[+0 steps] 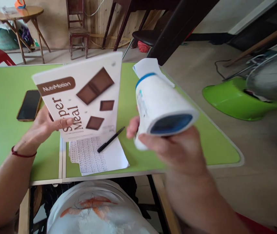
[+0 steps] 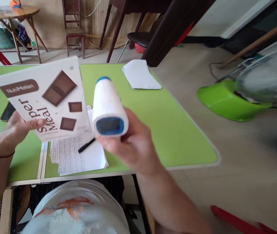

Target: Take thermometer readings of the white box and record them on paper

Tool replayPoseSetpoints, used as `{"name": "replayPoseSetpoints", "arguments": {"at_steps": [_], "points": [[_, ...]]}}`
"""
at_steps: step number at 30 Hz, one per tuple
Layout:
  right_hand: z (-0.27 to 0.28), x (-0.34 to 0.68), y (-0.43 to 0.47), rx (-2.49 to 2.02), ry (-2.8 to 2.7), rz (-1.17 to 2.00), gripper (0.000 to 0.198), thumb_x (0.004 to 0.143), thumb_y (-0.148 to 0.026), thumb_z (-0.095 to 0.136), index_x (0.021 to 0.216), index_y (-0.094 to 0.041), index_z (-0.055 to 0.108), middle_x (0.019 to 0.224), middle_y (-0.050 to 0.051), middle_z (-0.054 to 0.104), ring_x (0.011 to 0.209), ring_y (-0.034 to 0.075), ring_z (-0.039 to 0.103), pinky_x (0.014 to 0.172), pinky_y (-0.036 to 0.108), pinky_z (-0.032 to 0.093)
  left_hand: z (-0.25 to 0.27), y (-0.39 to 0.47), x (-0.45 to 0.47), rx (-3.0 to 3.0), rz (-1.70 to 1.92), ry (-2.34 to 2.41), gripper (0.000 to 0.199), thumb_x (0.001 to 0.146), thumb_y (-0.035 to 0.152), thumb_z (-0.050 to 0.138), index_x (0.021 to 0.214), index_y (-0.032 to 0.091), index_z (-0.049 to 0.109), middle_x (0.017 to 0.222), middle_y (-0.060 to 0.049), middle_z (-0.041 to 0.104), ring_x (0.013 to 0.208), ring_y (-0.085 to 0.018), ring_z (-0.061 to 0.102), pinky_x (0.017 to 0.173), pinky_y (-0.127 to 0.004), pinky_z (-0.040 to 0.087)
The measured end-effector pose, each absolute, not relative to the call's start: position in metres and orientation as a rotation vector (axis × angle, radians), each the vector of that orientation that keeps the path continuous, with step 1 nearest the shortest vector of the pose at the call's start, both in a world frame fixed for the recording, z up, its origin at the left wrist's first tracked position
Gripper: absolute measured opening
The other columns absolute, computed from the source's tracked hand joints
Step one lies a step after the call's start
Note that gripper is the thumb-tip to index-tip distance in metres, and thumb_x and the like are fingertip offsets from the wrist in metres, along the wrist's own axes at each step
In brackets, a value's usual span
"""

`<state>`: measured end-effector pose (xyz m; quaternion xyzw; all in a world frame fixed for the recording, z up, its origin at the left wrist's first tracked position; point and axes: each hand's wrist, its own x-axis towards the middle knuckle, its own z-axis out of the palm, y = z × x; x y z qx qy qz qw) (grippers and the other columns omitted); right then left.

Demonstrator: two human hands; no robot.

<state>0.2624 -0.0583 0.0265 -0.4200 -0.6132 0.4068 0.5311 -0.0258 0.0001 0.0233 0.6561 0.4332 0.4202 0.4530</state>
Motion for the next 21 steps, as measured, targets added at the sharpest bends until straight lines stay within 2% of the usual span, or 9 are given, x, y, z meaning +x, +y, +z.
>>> {"name": "replayPoseSetpoints", "arguments": {"at_steps": [2, 5, 7, 9, 14, 21], "points": [[0.031, 0.282, -0.029, -1.097, -1.675, 0.835, 0.016, 0.076, -0.030, 0.076, 0.088, -0.026, 0.068, 0.083, 0.002, 0.068, 0.075, 0.019, 0.064, 0.065, 0.035, 0.056, 0.023, 0.003, -0.028, 1.631, 1.189, 1.115, 0.053, 0.068, 0.044, 0.086, 0.108, 0.020, 0.061, 0.109, -0.006, 0.073, 0.101, -0.030, 0.070, 0.085, -0.044, 0.061], [0.017, 0.298, 0.014, -1.171, -1.911, 0.696, 0.040, 0.070, -0.032, 0.078, 0.109, -0.027, 0.070, 0.110, 0.006, 0.071, 0.099, 0.026, 0.067, 0.085, 0.043, 0.058, 0.018, 0.006, -0.028, 1.645, 1.290, 1.244, 0.069, 0.064, 0.044, 0.088, 0.120, 0.021, 0.055, 0.115, -0.007, 0.070, 0.109, -0.032, 0.067, 0.093, -0.050, 0.058], [-0.004, 0.301, 0.035, -1.243, -2.042, 0.644, 0.045, 0.071, -0.030, 0.077, 0.115, -0.027, 0.070, 0.109, 0.007, 0.071, 0.101, 0.028, 0.068, 0.088, 0.046, 0.058, 0.013, 0.009, -0.029, 1.656, 1.299, 1.329, 0.077, 0.061, 0.046, 0.090, 0.123, 0.020, 0.052, 0.114, -0.009, 0.069, 0.110, -0.033, 0.066, 0.090, -0.050, 0.059], [-0.026, 0.301, 0.047, -1.322, -2.108, 0.579, 0.048, 0.072, -0.029, 0.075, 0.120, -0.026, 0.068, 0.110, 0.008, 0.072, 0.100, 0.030, 0.068, 0.089, 0.049, 0.057, 0.007, 0.012, -0.031, 1.676, 1.278, 1.378, 0.076, 0.061, 0.047, 0.089, 0.121, 0.019, 0.052, 0.115, -0.010, 0.068, 0.109, -0.033, 0.066, 0.086, -0.048, 0.060], [-0.050, 0.303, 0.052, -1.431, -2.170, 0.450, 0.039, 0.078, -0.030, 0.072, 0.117, -0.024, 0.070, 0.108, 0.009, 0.074, 0.099, 0.031, 0.069, 0.088, 0.050, 0.056, -0.005, 0.022, -0.040, 1.750, 1.209, 1.402, 0.075, 0.065, 0.054, 0.086, 0.123, 0.019, 0.053, 0.117, -0.012, 0.067, 0.109, -0.033, 0.066, 0.088, -0.049, 0.058], [-0.054, 0.305, 0.051, -1.362, -2.284, 0.321, 0.039, 0.080, -0.023, 0.067, 0.119, -0.021, 0.069, 0.114, 0.012, 0.071, 0.104, 0.031, 0.067, 0.092, 0.050, 0.055, -0.009, 0.028, -0.048, 1.798, 1.103, 1.413, 0.065, 0.073, 0.060, 0.077, 0.122, 0.022, 0.055, 0.109, -0.009, 0.068, 0.086, -0.025, 0.067, 0.069, -0.040, 0.058]]}}
